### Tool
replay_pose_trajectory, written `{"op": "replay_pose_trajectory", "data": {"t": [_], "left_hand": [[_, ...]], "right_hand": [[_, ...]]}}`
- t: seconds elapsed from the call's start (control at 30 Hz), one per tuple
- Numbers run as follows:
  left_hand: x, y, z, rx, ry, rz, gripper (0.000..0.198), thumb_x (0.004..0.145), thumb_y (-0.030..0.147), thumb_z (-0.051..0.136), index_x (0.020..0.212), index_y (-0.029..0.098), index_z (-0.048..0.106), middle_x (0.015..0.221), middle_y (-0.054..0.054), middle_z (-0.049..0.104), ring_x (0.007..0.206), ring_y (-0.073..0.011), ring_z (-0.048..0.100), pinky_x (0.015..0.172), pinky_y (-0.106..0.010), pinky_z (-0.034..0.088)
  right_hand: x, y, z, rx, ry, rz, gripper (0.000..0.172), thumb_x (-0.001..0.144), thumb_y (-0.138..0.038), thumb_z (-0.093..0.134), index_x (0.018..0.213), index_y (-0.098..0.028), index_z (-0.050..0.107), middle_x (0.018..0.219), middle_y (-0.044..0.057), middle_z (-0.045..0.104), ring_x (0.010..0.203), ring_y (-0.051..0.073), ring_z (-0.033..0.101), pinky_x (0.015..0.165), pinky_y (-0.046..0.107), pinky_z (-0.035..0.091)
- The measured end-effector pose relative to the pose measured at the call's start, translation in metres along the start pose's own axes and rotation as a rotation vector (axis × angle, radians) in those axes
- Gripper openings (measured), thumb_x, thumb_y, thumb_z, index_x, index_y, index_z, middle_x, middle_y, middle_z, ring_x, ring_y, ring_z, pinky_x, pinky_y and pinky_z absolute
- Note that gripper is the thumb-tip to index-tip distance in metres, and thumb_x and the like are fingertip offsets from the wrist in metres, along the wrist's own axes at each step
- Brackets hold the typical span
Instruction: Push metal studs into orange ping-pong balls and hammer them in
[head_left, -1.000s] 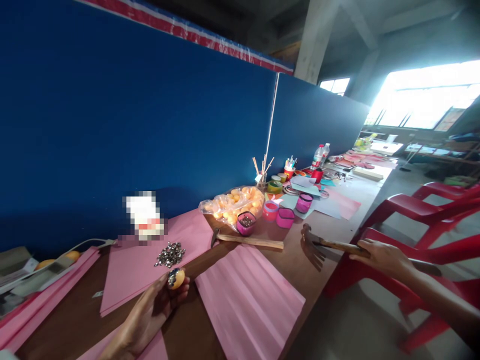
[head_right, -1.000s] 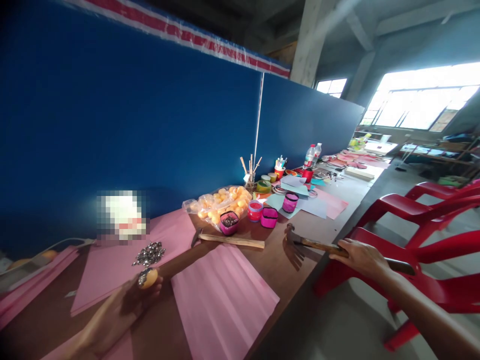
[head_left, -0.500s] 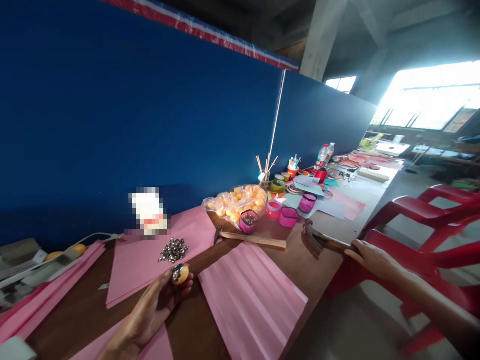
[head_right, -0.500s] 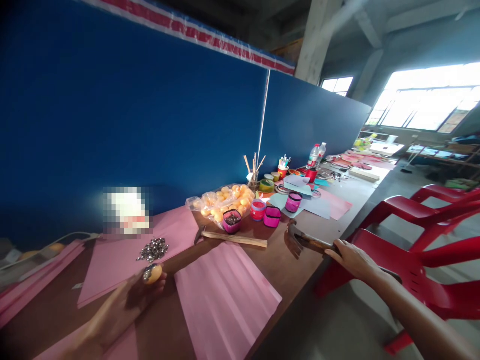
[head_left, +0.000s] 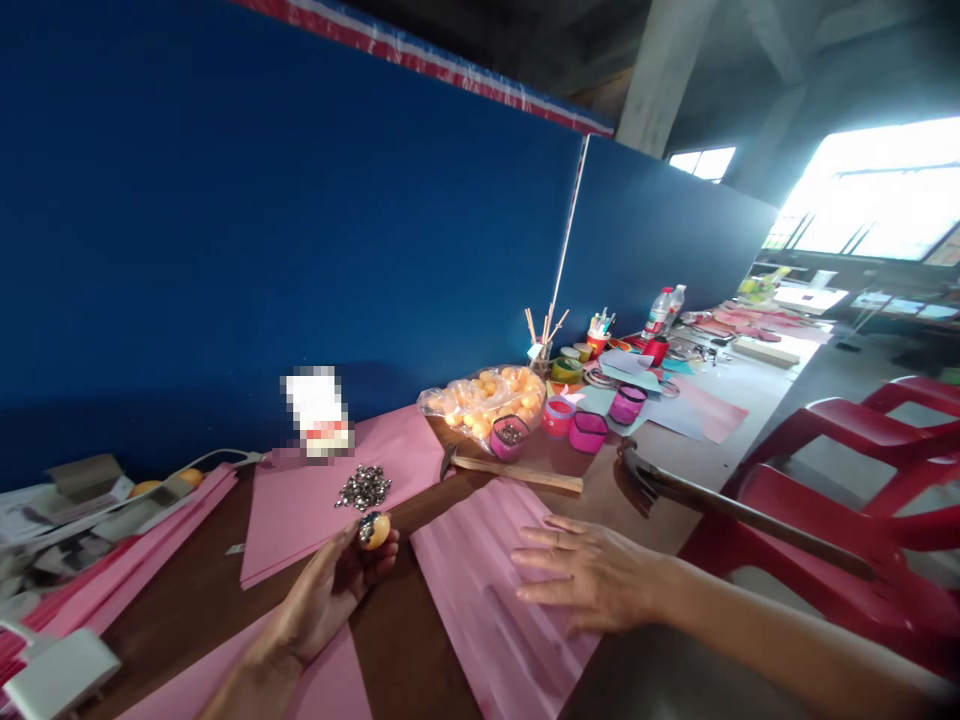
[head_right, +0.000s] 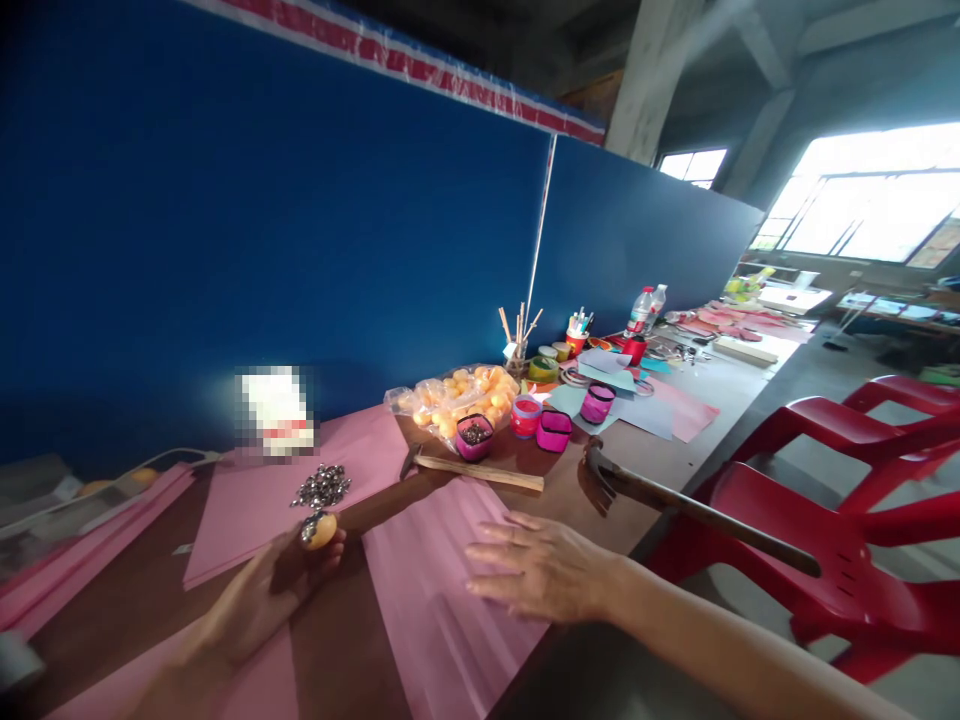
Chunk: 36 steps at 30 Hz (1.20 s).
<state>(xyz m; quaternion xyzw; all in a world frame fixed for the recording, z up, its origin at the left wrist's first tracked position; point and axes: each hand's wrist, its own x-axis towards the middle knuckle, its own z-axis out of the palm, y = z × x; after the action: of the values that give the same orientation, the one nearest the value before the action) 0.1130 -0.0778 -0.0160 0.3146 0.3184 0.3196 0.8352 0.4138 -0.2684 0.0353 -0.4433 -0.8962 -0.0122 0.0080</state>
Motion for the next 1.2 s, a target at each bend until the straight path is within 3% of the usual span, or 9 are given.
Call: {"op": "replay_pose_trajectory", "data": {"t": [0.1,0.2,0.43,0.67,0.93,1.2], "left_hand": [[0.0,0.0,-0.001,0.004,-0.02,0.004,0.022,0.08,0.024,0.054,0.093,0.011,0.066,0.089,-0.013,0.068,0.082,-0.0205,0.064,0.079,-0.033,0.052],[0.0,-0.001,-0.002,-0.002,-0.03,0.006,0.022,0.081,0.024,0.053,0.092,0.01,0.066,0.089,-0.013,0.068,0.081,-0.0205,0.064,0.078,-0.033,0.052],[0.002,0.001,-0.004,-0.024,-0.066,-0.012,0.022,0.08,0.023,0.053,0.093,0.01,0.066,0.091,-0.014,0.068,0.081,-0.0201,0.064,0.076,-0.031,0.052],[-0.003,0.005,-0.004,-0.102,-0.313,-0.076,0.036,0.083,0.038,0.045,0.104,0.015,0.063,0.119,-0.014,0.058,0.101,-0.0256,0.058,0.088,-0.039,0.044],[-0.017,-0.001,-0.001,0.018,-0.448,-0.228,0.034,0.077,0.036,0.055,0.103,0.017,0.064,0.127,-0.015,0.051,0.12,-0.0315,0.043,0.101,-0.049,0.028],[-0.013,-0.011,-0.002,0.115,-0.535,-0.256,0.039,0.087,0.03,0.036,0.111,0.013,0.061,0.129,-0.013,0.05,0.122,-0.0292,0.04,0.105,-0.045,0.023]], "right_hand": [[0.024,-0.007,0.004,0.143,-0.064,-0.064,0.054,0.083,-0.047,0.048,0.132,-0.028,0.037,0.14,0.006,0.036,0.13,0.026,0.025,0.105,0.047,0.02],[0.033,-0.012,0.01,0.222,-0.075,-0.022,0.06,0.079,-0.053,0.049,0.132,-0.027,0.038,0.14,0.009,0.034,0.129,0.028,0.027,0.104,0.049,0.019],[0.054,-0.061,0.027,0.267,-0.034,0.358,0.072,0.075,-0.068,0.04,0.131,-0.024,0.038,0.131,0.013,0.04,0.116,0.034,0.036,0.095,0.051,0.03],[0.091,-0.088,0.038,0.239,0.015,0.558,0.068,0.071,-0.071,0.042,0.121,-0.024,0.045,0.115,0.01,0.048,0.102,0.033,0.041,0.085,0.049,0.037],[0.084,-0.074,0.031,0.192,-0.005,0.437,0.059,0.073,-0.063,0.049,0.114,-0.021,0.049,0.114,0.01,0.046,0.1,0.028,0.041,0.087,0.044,0.033],[0.078,-0.072,0.028,0.195,0.014,0.433,0.057,0.072,-0.058,0.055,0.116,-0.022,0.05,0.113,0.01,0.05,0.101,0.028,0.044,0.089,0.045,0.033]]}}
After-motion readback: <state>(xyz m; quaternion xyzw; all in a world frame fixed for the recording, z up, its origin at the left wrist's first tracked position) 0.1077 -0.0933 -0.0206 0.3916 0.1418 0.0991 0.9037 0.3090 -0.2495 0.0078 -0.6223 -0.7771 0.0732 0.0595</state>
